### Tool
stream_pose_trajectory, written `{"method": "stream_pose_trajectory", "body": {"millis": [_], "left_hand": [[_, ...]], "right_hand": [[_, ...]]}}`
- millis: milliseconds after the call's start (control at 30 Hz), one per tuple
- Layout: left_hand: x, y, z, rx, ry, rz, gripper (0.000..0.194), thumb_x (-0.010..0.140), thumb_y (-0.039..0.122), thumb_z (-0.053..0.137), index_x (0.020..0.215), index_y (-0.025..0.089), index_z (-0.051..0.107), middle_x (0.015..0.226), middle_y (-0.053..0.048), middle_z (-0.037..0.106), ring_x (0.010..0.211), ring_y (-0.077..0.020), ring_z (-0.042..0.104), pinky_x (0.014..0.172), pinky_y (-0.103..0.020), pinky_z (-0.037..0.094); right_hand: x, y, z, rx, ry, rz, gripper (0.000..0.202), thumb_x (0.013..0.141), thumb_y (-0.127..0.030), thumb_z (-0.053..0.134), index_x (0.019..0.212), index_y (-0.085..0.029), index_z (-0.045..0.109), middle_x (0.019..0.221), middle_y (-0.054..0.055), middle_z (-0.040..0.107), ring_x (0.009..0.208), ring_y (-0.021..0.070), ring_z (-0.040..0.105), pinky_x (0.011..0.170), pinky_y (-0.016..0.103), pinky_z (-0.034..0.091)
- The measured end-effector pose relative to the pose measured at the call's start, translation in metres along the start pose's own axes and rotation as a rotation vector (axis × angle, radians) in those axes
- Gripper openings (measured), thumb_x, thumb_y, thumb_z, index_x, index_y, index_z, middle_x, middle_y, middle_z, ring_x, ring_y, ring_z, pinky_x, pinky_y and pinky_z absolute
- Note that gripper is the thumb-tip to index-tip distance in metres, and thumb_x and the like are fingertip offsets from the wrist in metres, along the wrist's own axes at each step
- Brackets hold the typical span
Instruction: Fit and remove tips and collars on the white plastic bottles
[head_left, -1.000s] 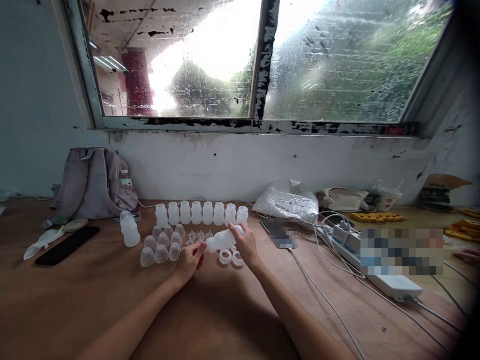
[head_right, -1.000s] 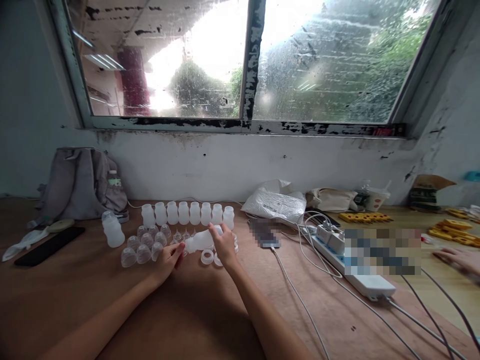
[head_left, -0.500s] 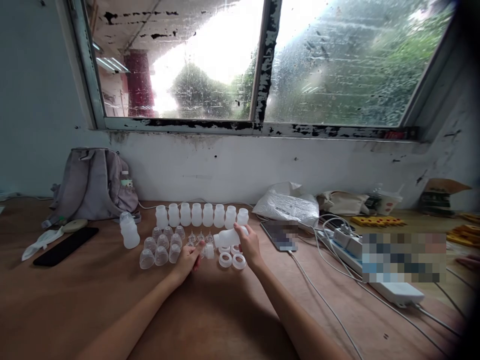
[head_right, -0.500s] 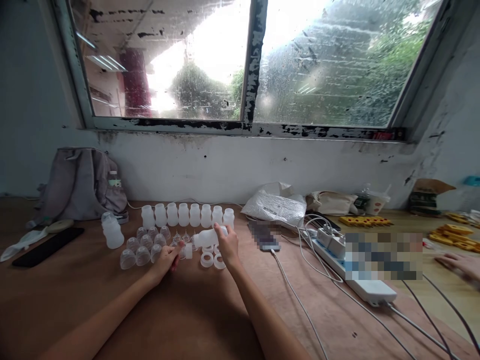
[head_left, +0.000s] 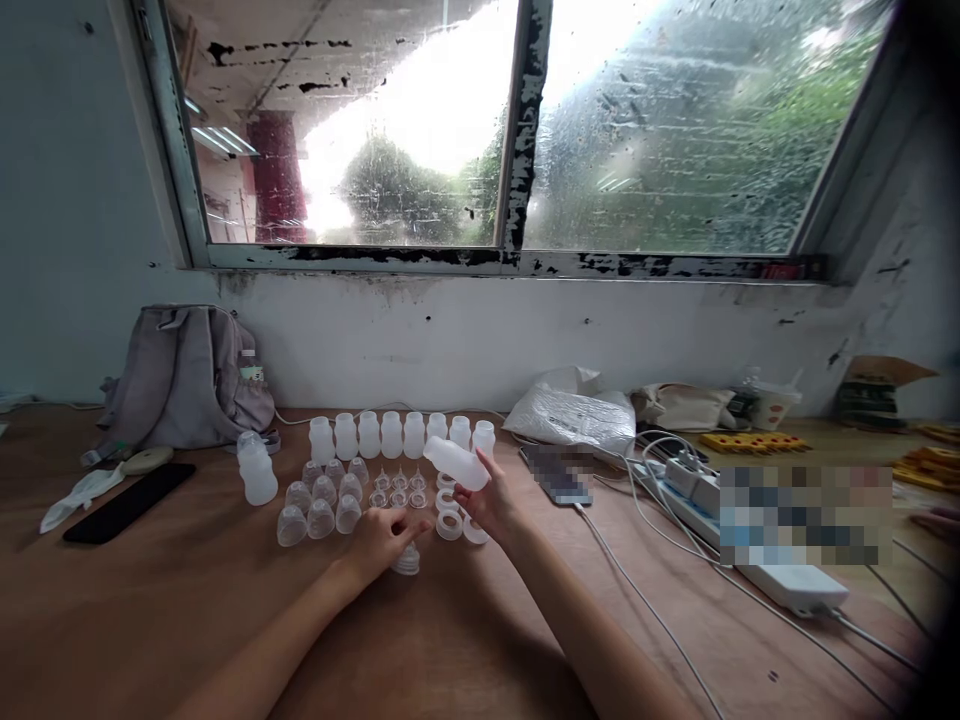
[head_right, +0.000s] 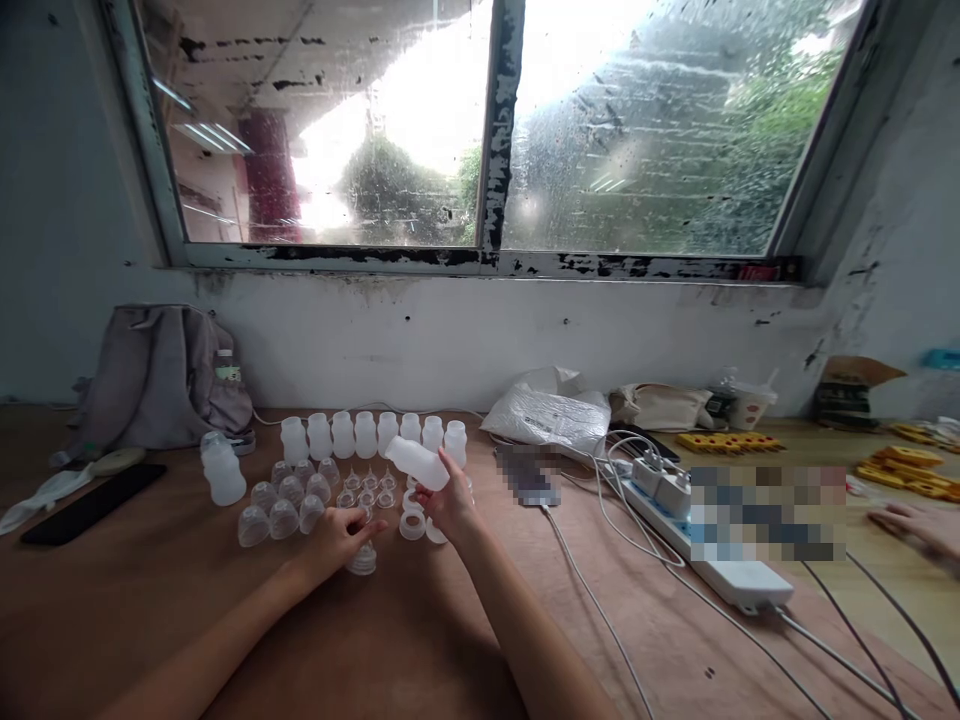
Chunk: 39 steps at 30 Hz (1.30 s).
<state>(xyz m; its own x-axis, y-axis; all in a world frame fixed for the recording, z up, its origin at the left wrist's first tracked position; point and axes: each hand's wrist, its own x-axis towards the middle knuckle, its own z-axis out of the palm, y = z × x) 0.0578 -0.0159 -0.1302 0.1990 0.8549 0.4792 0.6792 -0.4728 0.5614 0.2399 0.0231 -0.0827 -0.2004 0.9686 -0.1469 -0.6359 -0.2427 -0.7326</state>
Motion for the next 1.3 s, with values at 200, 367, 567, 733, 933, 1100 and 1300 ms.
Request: {"method": "stream_pose_trajectory", "body": {"millis": [200, 367, 567, 733, 933, 1100, 1300], "left_hand": [[-0.005, 0.012, -0.005, 0.053, -0.033, 0.091, 0.031, 0.076, 0.045, 0.044, 0.061, 0.019, 0.05, 0.053, 0.002, 0.049, 0.05, -0.0111, 0.045, 0.051, -0.022, 0.03], [-0.008, 0.014, -0.003, 0.056, -0.043, 0.126, 0.029, 0.078, 0.044, 0.043, 0.063, 0.019, 0.05, 0.053, 0.003, 0.049, 0.048, -0.0106, 0.045, 0.05, -0.022, 0.03], [-0.007, 0.013, -0.003, 0.065, -0.01, 0.134, 0.031, 0.079, 0.044, 0.04, 0.063, 0.019, 0.05, 0.053, 0.003, 0.049, 0.048, -0.0096, 0.044, 0.049, -0.021, 0.031], [-0.009, 0.015, -0.004, 0.13, -0.035, 0.138, 0.032, 0.081, 0.044, 0.038, 0.065, 0.019, 0.048, 0.056, 0.004, 0.05, 0.049, -0.0094, 0.046, 0.05, -0.022, 0.034], [0.002, 0.017, -0.011, 0.099, 0.147, 0.125, 0.024, 0.079, 0.042, 0.043, 0.077, 0.019, 0.047, 0.067, 0.002, 0.054, 0.055, -0.0101, 0.051, 0.054, -0.022, 0.041], [0.046, 0.03, -0.033, 0.007, 0.363, 0.086, 0.028, 0.076, 0.04, 0.047, 0.096, 0.02, 0.045, 0.092, -0.004, 0.053, 0.073, -0.0136, 0.055, 0.056, -0.024, 0.044], [0.079, 0.04, -0.039, 0.065, 0.215, 0.102, 0.033, 0.067, 0.041, 0.059, 0.089, 0.019, 0.049, 0.09, -0.003, 0.056, 0.08, -0.0165, 0.054, 0.069, -0.028, 0.043]], "right_hand": [[-0.002, 0.002, 0.001, 0.043, -0.057, 0.016, 0.027, 0.071, -0.035, 0.048, 0.09, -0.015, 0.049, 0.066, 0.004, 0.057, 0.049, 0.013, 0.052, 0.046, 0.025, 0.044], [-0.004, 0.001, 0.0, -0.011, 0.025, 0.067, 0.033, 0.069, -0.037, 0.054, 0.093, -0.015, 0.049, 0.073, 0.006, 0.058, 0.055, 0.0156, 0.056, 0.047, 0.027, 0.046], [-0.002, 0.004, -0.002, -0.02, 0.013, 0.074, 0.034, 0.07, -0.039, 0.054, 0.092, -0.014, 0.049, 0.073, 0.006, 0.057, 0.055, 0.0143, 0.056, 0.049, 0.026, 0.046], [-0.001, 0.004, -0.002, -0.036, 0.027, 0.092, 0.036, 0.07, -0.038, 0.054, 0.095, -0.013, 0.048, 0.073, 0.007, 0.057, 0.055, 0.0139, 0.055, 0.048, 0.025, 0.045], [0.0, 0.004, -0.003, -0.036, 0.01, 0.1, 0.038, 0.071, -0.038, 0.054, 0.099, -0.013, 0.046, 0.073, 0.006, 0.057, 0.057, 0.0141, 0.056, 0.051, 0.025, 0.046], [0.0, 0.006, -0.004, -0.05, -0.012, 0.109, 0.04, 0.073, -0.04, 0.051, 0.101, -0.013, 0.046, 0.071, 0.006, 0.057, 0.056, 0.0143, 0.056, 0.05, 0.025, 0.046], [-0.003, 0.007, -0.002, -0.07, -0.054, 0.086, 0.039, 0.074, -0.041, 0.051, 0.099, -0.011, 0.049, 0.073, 0.007, 0.058, 0.058, 0.0145, 0.058, 0.051, 0.025, 0.047]]}}
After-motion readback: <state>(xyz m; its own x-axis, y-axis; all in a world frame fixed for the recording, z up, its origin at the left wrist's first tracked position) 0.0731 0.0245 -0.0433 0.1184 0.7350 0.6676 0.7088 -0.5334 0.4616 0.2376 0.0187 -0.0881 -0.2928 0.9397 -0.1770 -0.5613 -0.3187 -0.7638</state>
